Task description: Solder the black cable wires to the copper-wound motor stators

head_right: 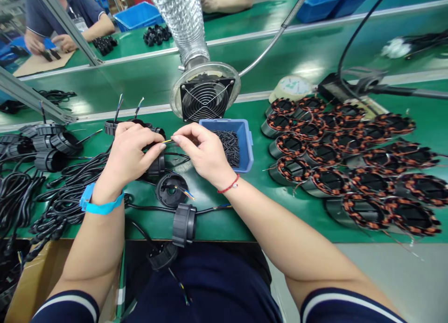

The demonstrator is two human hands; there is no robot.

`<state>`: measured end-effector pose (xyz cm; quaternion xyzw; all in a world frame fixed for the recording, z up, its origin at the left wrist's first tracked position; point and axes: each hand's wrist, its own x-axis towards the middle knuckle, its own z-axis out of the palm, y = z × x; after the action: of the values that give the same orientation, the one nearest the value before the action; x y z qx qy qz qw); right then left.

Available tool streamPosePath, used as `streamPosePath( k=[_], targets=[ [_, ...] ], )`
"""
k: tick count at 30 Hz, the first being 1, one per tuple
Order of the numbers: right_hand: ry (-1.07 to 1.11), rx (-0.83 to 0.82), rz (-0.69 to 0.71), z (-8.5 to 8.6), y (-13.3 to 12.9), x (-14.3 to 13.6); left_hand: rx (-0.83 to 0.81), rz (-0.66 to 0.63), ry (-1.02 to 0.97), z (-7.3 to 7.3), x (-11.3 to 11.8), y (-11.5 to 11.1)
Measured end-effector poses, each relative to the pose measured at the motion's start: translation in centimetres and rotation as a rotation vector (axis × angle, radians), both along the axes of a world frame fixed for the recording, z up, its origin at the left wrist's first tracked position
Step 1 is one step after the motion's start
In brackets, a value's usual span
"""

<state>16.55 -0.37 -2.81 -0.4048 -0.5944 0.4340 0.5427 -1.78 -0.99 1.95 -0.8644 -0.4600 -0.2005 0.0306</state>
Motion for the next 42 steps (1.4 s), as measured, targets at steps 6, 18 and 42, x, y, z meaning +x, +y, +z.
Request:
streamPosePath(
  k=[6,18,42],
  targets=[
    [-0.019,-0.025,0.060,-0.1,0.2,0.1,0.050,0.011,0.049,-0.2,-0.7,0.3],
    [0.088,-0.150,0.236,-0.5,0.6,-2.0,0.113,-0.021,0.138,-0.8,-0.6,0.9],
    [-1.544,-0.100,0.101,0.5,2.0,4.6,-0.382,0.927,-0.545,-5.6,-11.3,6.3]
  ],
)
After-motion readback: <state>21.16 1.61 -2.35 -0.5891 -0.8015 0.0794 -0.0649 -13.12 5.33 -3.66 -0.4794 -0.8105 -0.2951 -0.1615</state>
